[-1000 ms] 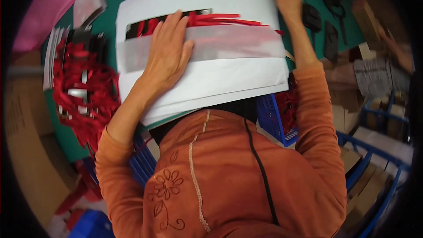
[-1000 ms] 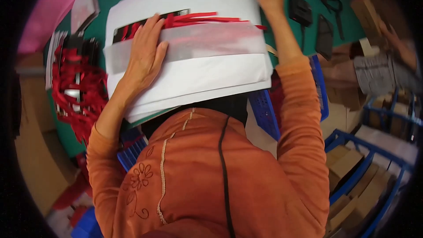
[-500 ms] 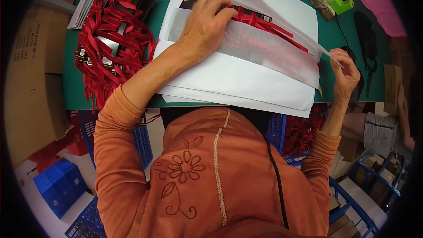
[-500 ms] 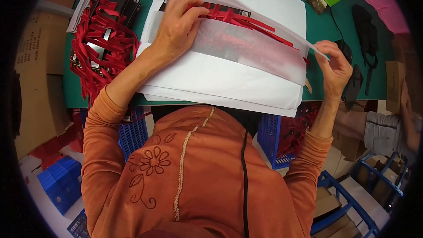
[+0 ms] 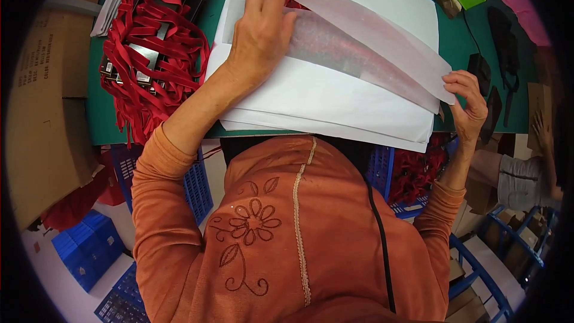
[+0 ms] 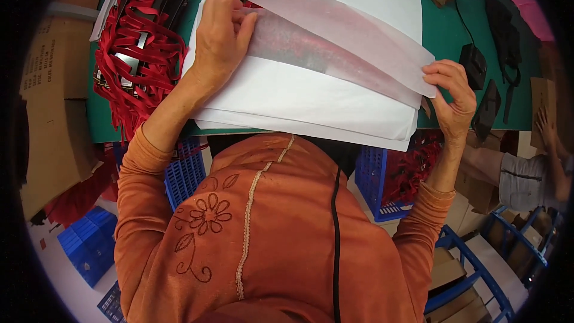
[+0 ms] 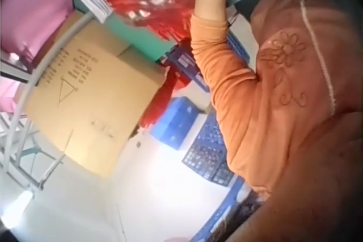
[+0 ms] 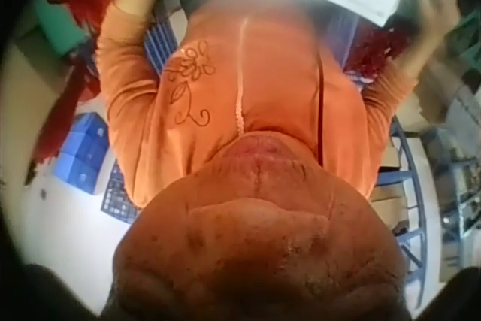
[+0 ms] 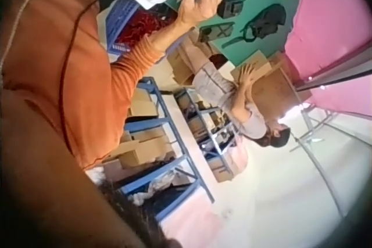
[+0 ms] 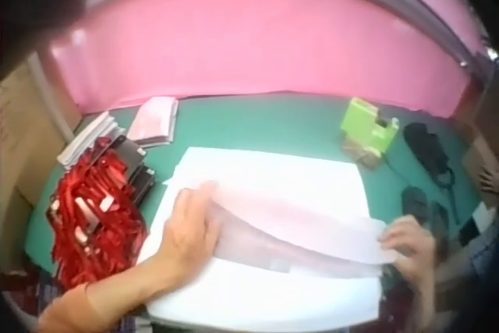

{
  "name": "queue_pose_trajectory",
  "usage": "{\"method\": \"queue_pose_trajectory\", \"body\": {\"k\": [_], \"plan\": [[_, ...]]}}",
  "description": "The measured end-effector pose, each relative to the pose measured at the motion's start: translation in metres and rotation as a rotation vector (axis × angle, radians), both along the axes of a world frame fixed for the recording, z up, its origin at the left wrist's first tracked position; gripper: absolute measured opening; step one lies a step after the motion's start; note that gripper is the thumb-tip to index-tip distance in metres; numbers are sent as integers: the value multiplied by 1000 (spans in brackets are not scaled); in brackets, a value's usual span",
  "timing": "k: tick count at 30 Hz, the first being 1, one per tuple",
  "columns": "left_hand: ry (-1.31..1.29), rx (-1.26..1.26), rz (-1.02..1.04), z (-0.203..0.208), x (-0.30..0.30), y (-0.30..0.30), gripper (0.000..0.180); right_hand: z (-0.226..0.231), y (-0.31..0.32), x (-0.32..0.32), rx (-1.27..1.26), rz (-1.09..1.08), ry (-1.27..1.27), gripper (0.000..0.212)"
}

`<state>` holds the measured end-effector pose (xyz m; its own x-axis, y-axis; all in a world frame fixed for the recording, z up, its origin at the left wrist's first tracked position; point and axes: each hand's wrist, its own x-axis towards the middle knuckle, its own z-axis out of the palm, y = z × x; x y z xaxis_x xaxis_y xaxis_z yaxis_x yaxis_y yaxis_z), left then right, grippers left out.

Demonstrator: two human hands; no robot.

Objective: Organizing red shoe laces onto cardboard display cards and placing them into plastic bags.

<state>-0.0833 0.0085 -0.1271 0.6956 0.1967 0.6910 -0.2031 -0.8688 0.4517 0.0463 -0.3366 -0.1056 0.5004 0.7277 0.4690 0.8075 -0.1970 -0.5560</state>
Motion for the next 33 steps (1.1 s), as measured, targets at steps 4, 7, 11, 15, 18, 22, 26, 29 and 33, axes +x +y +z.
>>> {"method": "queue_pose_trajectory", "body": {"k": [4, 7, 11, 15, 18, 22, 26, 29, 33], "plan": [[147, 120, 98, 3, 5, 2, 17, -7, -3, 3, 41, -46, 46, 20], [137, 87, 109, 2, 5, -1, 19, -11, -9, 6, -6, -102, 29, 25], [124, 50, 109, 0, 3, -3, 20, 2, -2, -5, -76, -171, 6, 34], [116, 42, 116, -4, -5, 0, 20, 46, 71, -41, -171, -61, -136, 57], [123, 73, 96, 1, -2, 1, 20, 30, 160, -63, -189, -71, -465, 52], [72, 45, 57, 3, 0, -1, 22, 0, 199, -50, -286, -123, -572, 31], [39, 46, -2, -2, -14, 5, 23, -10, 209, -50, -335, -122, -552, 21], [74, 200, -123, -4, -33, 14, 22, -14, 205, -48, -240, -134, -510, 17], [80, 295, -135, -7, -29, 26, 23, -17, 210, -45, -128, -135, -661, 17]]}}
